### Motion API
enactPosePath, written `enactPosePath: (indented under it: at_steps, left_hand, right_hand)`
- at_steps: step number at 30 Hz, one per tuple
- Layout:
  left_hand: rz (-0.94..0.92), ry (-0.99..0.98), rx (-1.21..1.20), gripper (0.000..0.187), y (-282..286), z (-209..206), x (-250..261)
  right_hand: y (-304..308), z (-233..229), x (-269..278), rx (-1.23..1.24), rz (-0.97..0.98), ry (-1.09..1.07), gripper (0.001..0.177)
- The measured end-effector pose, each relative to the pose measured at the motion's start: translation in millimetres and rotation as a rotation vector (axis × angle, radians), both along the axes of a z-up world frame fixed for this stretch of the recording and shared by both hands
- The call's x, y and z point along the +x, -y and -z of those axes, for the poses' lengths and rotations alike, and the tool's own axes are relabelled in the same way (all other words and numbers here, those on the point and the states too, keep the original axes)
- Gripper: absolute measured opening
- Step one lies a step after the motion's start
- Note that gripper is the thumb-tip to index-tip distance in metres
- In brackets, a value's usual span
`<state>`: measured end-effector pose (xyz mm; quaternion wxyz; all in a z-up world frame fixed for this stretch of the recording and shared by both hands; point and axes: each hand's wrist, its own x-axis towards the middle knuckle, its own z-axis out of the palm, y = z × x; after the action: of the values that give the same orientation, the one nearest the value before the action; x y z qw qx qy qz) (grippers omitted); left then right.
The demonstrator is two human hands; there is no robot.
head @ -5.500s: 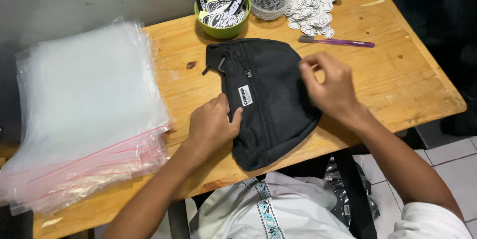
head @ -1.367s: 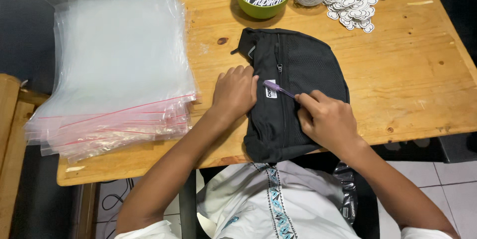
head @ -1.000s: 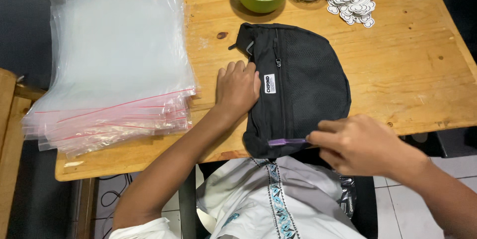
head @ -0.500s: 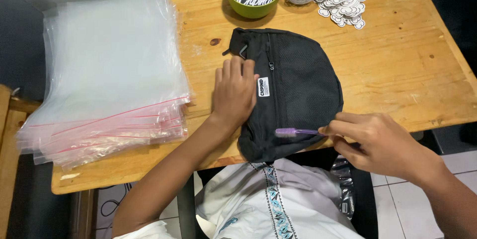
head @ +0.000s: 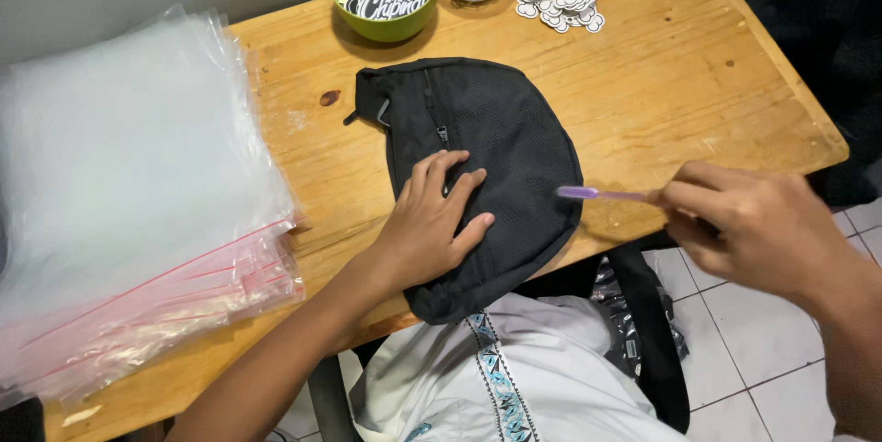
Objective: The person cleans a black bag using a purple toothbrush, scrubbing the surface and seams. They then pick up a sticker and attach it to the bag.
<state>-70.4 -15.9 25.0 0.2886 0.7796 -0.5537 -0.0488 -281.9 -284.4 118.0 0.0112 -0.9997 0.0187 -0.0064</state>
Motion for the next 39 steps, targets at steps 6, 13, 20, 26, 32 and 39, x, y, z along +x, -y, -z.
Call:
enactPosePath:
  at_steps: [6,13,20,26,32,39]
  left_hand:
    - [-0.018,0.103,0.001,0.048,5,-6,0]
    - [0.065,0.205,-0.009,0.048,8,-10,3]
    - [0.184,0.142,0.062,0.048,11,-6,9]
    - [0.236,0.023,0.094,0.052,12,-9,12]
    - [0.236,-0.023,0.087,0.051,6,-11,8]
    - [0.212,0.020,0.025,0.050,6,-1,10]
  right_hand:
    - [10,24,14,0.140,0.019,-0.146,0.004]
    - [0,28,21,-0.078,0.145,0.015,0.020]
    - [-4,71,52,-0.184,0.221,0.114,0.017]
    - [8,73,108,-0.095,0.252,0.127,0.012]
    - [19,70,141,-0.179,0.181,0.426,0.015]
    - [11,52,168,0.134,0.061,0.196,0.023]
